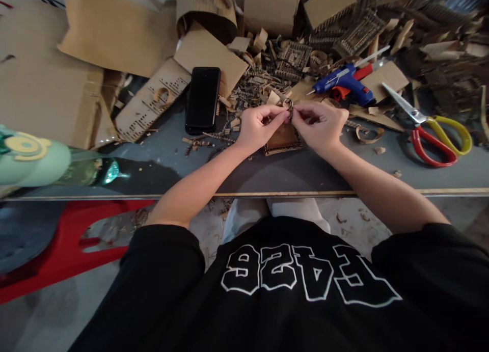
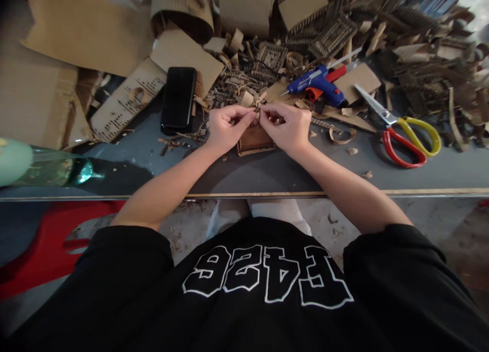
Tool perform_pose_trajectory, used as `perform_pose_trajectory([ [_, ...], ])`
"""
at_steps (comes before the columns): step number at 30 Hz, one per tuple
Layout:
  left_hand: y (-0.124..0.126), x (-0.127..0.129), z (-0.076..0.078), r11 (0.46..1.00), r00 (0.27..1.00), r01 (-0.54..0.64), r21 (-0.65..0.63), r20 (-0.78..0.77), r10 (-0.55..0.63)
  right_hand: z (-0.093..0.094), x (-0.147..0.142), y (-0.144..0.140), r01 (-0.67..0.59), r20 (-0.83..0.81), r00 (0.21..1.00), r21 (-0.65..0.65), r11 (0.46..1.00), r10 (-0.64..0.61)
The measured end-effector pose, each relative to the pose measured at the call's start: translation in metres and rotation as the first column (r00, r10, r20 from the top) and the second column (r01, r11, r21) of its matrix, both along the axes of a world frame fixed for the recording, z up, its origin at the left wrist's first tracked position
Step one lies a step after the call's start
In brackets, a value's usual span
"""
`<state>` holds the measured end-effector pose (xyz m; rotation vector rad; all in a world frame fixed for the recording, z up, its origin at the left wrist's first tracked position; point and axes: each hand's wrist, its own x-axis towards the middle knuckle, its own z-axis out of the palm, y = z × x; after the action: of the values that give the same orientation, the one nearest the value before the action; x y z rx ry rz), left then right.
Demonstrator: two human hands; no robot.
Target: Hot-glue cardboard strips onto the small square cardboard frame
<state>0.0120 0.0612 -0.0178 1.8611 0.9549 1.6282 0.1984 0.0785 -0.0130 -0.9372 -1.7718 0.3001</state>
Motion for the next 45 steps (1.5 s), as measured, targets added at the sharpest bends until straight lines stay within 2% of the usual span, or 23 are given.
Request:
perform_pose_trajectory([
  [4, -0.003, 0.002, 0.002, 0.998, 0.998, -0.040, 0.043, -0.049, 0.042, 0.001, 0.000, 0.001, -0.016, 0.007, 1.000, 0.003, 1.000, 0.016],
  [10, -0.002, -0.001, 0.002, 0.989, 0.996, -0.021, 0.143, -0.081, 0.032, 0.002, 0.000, 0.003, -0.025, 0.001, 1.000, 0.013, 1.000, 0.025],
  [16, 0.005, -0.012, 0.001, 0.981, 0.972, -0.080, 0.175, -0.203, 0.115, 0.009, 0.003, 0.002, -0.089, -0.015, 0.996, -0.045, 0.995, 0.088],
  [24, 0.006, -0.011, -0.002, 0.971, 0.976, -0.103, 0.217, -0.164, 0.141, 0.008, 0.001, 0.000, -0.105, 0.019, 0.994, -0.070, 0.992, 0.106],
  [30, 0.000, -0.009, 0.000, 0.983, 0.970, -0.097, 0.156, -0.205, 0.129, 0.010, 0.003, 0.001, -0.072, 0.104, 0.991, -0.075, 0.995, 0.079],
  [38, 0.000, -0.009, -0.002, 0.992, 0.954, -0.090, 0.083, -0.280, 0.110, 0.010, 0.004, -0.002, 0.036, 0.265, 0.964, -0.044, 0.998, -0.023],
  [45, 0.000, -0.009, 0.002, 0.998, 0.973, -0.031, 0.055, -0.229, 0.043, 0.010, 0.008, 0.003, -0.048, 0.215, 0.974, -0.093, 0.995, 0.067],
])
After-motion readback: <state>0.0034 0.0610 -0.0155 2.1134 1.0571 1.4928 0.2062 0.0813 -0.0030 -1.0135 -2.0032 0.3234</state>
